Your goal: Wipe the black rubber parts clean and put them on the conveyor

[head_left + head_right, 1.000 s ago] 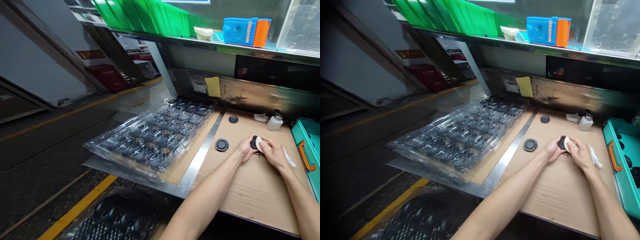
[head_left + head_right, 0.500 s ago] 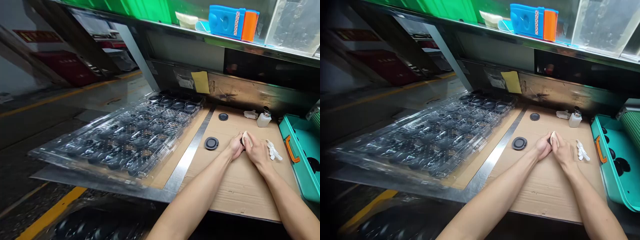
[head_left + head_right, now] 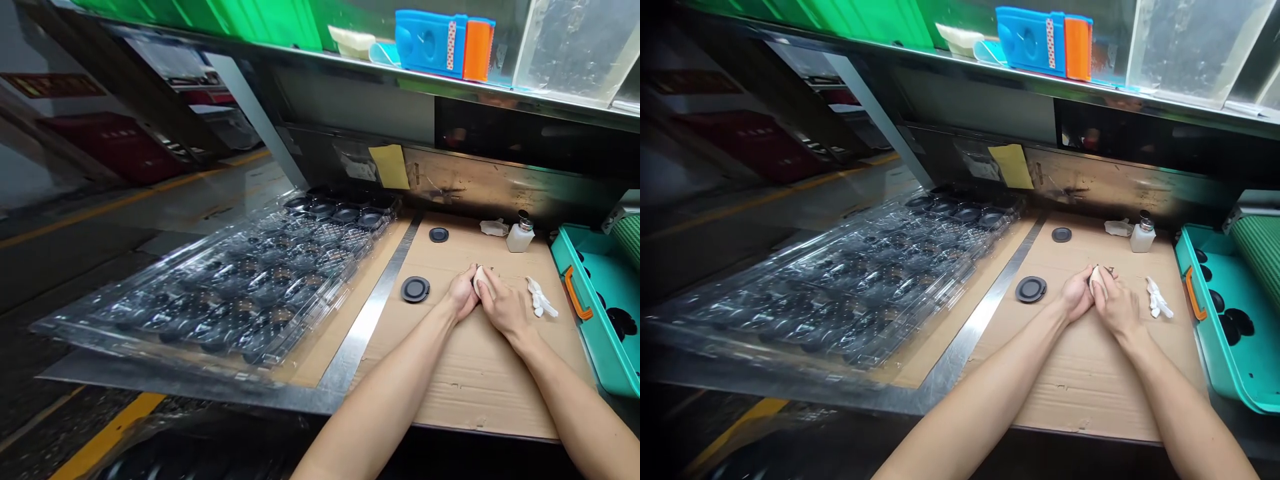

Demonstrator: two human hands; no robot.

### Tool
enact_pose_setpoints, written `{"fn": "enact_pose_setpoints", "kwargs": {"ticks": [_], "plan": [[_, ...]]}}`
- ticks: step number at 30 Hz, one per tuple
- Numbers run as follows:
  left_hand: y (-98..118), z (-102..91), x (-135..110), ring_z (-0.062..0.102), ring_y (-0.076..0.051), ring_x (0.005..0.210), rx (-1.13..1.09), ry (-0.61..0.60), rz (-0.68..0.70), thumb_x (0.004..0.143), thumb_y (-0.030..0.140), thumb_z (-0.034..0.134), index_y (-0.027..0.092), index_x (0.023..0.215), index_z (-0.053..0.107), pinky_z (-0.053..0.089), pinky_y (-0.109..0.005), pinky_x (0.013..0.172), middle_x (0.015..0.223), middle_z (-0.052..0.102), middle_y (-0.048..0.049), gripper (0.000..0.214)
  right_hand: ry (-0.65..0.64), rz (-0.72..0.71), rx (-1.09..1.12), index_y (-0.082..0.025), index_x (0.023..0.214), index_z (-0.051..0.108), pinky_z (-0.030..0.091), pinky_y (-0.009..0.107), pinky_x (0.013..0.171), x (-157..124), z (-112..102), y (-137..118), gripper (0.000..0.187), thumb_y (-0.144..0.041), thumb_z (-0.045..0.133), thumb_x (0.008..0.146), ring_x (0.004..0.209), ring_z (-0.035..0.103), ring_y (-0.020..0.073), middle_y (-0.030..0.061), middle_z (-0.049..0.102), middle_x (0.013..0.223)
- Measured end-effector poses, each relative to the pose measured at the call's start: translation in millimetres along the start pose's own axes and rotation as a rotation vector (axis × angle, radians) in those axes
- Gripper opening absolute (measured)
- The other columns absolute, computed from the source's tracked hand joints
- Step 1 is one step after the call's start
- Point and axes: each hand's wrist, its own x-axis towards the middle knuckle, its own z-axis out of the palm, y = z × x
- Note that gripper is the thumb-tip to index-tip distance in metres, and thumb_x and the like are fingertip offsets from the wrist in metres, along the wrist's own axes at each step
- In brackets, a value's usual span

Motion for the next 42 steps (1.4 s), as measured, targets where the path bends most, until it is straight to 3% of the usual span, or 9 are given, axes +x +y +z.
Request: {"fn": "enact_pose_setpoints", "kwargs": {"ticks": [6, 11, 14, 17, 21, 25, 31, 36, 42], "plan": [[10.9, -0.3, -3.7, 0.073, -0.025, 0.1, -0.006, 0.021, -0.014, 0.107, 0.036, 0.032, 0.009, 0.101, 0.065, 0.059, -0.036, 0.083, 0.107, 0.074, -0.0213, 0.043, 0.052, 0.264, 0.069, -0.028, 0.145, 0.058, 0.05, 0.039, 0.084, 8.9, -4.1, 22.7, 0.052, -0.051, 0.044, 0.101, 0.098, 0.071, 0.0305, 0.0121, 0.077, 0.109], [26.1, -1.9, -11.1, 0.073, -0.029, 0.098, -0.161, -0.002, -0.013, 0.105, 0.037, 0.031, 0.011, 0.11, 0.062, 0.056, -0.033, 0.069, 0.112, 0.071, -0.0242, 0.041, -0.018, 0.134, 0.157, -0.025, 0.134, 0.066, 0.046, 0.039, 0.095, 0.7, -7.1, 26.3, 0.045, -0.048, 0.043, 0.101, 0.111, 0.066, 0.0283, 0.0092, 0.074, 0.12], [30.8, -1.1, -16.1, 0.072, -0.03, 0.098, -0.226, -0.06, -0.026, 0.101, 0.03, 0.034, 0.012, 0.122, 0.061, 0.056, -0.036, 0.068, 0.117, 0.069, -0.0241, 0.039, 0.026, 0.051, 0.02, -0.022, 0.123, 0.071, 0.044, 0.039, 0.097, -2.9, -17.8, 25.1, 0.042, -0.042, 0.039, 0.104, 0.114, 0.061, 0.0283, 0.0105, 0.072, 0.122], [32.6, 0.3, -19.9, 0.072, -0.031, 0.098, -0.21, -0.101, -0.054, 0.097, 0.022, 0.04, 0.013, 0.127, 0.062, 0.056, -0.037, 0.069, 0.121, 0.069, -0.0226, 0.038, 0.059, 0.148, -0.258, -0.02, 0.117, 0.073, 0.043, 0.043, 0.094, -1.9, -32.6, 34.4, 0.037, -0.037, 0.044, 0.101, 0.116, 0.057, 0.0331, 0.0147, 0.069, 0.122], [35.1, 2.0, -22.4, 0.071, -0.028, 0.097, -0.188, -0.124, -0.09, 0.102, 0.029, 0.043, 0.012, 0.119, 0.065, 0.058, -0.033, 0.071, 0.121, 0.069, -0.0221, 0.032, -0.163, 0.318, -0.342, -0.018, 0.11, 0.074, 0.046, 0.041, 0.083, 4.0, -43.2, 55.5, 0.033, -0.036, 0.049, 0.098, 0.103, 0.064, 0.0336, 0.0176, 0.071, 0.11], [35.9, 3.1, -23.3, 0.071, -0.02, 0.083, -0.131, -0.107, -0.148, 0.103, 0.05, 0.042, 0.008, 0.105, 0.068, 0.055, -0.023, 0.059, 0.11, 0.071, -0.0232, 0.049, -0.082, 0.145, -0.035, -0.02, 0.102, 0.072, 0.045, 0.033, 0.081, 9.3, -39.8, 60.6, 0.028, -0.033, 0.047, 0.099, 0.096, 0.067, 0.0253, 0.0113, 0.074, 0.102], [24.4, 2.6, -22.0, 0.06, -0.013, 0.052, 0.122, -0.013, -0.23, 0.099, 0.069, 0.03, 0.005, 0.093, 0.069, 0.045, -0.019, 0.041, 0.076, 0.07, -0.0182, 0.076, 0.082, -0.067, 0.357, -0.019, 0.095, 0.067, 0.045, 0.028, 0.078, 2.1, -31.5, 32.0, 0.027, -0.038, 0.048, 0.099, 0.085, 0.064, 0.0194, 0.0079, 0.072, 0.096], [10.4, 6.4, -25.3, 0.059, -0.013, 0.046, 0.337, -0.075, -0.193, 0.1, 0.068, 0.03, 0.01, 0.085, 0.068, 0.042, -0.02, 0.037, 0.066, 0.067, -0.0112, 0.071, 0.011, -0.178, 0.383, -0.021, 0.098, 0.067, 0.045, 0.027, 0.079, -4.9, -22.3, 21.1, 0.022, -0.034, 0.049, 0.099, 0.085, 0.063, 0.018, 0.005, 0.07, 0.092], [-6.0, 10.9, -26.7, 0.055, -0.013, 0.039, 0.703, 0.036, 0.01, 0.099, 0.068, 0.039, 0.013, 0.066, 0.066, 0.039, -0.023, 0.036, 0.053, 0.062, -0.0078, 0.069, -0.014, -0.172, 0.188, -0.022, 0.101, 0.069, 0.043, 0.028, 0.077, -6.6, -16.8, 23.9, 0.022, -0.032, 0.049, 0.098, 0.085, 0.063, 0.0186, 0.0056, 0.07, 0.099]]}}
